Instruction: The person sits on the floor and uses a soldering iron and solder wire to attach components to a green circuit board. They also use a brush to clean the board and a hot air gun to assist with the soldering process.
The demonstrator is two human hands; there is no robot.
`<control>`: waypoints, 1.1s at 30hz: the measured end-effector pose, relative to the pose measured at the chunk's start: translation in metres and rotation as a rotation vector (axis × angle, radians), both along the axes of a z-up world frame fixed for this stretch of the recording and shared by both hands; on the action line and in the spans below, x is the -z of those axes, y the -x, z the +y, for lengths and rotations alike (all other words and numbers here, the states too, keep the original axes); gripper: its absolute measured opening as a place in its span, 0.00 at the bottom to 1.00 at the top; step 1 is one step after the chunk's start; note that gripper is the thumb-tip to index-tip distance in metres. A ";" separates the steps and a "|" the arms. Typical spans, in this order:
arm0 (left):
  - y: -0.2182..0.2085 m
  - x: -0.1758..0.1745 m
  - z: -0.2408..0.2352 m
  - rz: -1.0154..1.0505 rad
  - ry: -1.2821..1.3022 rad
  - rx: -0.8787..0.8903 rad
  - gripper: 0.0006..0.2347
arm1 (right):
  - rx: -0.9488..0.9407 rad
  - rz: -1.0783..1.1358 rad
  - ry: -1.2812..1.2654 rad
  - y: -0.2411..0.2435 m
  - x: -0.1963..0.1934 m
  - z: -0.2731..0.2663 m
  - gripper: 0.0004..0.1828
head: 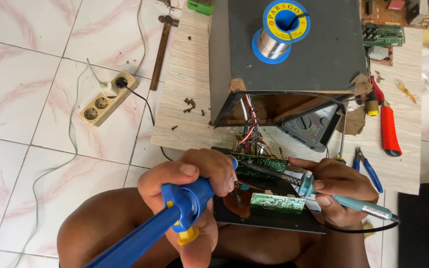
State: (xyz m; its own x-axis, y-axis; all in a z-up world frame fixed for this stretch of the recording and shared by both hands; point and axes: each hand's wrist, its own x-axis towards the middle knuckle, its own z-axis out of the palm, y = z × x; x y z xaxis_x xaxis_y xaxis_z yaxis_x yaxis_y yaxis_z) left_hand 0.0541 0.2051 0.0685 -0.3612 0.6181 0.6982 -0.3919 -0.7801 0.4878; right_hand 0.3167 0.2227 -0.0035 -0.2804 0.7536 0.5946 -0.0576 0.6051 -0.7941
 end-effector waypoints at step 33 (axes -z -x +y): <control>0.007 -0.002 0.008 0.131 -0.082 0.128 0.25 | -0.058 0.056 0.015 0.001 -0.006 0.001 0.09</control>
State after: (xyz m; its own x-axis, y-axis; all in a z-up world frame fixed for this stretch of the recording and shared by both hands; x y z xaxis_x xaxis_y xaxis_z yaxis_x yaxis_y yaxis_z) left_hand 0.0471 0.2133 0.0707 -0.1865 0.5919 0.7841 -0.4275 -0.7675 0.4777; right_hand 0.3154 0.2241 0.0023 -0.2904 0.7458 0.5996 -0.1372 0.5877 -0.7974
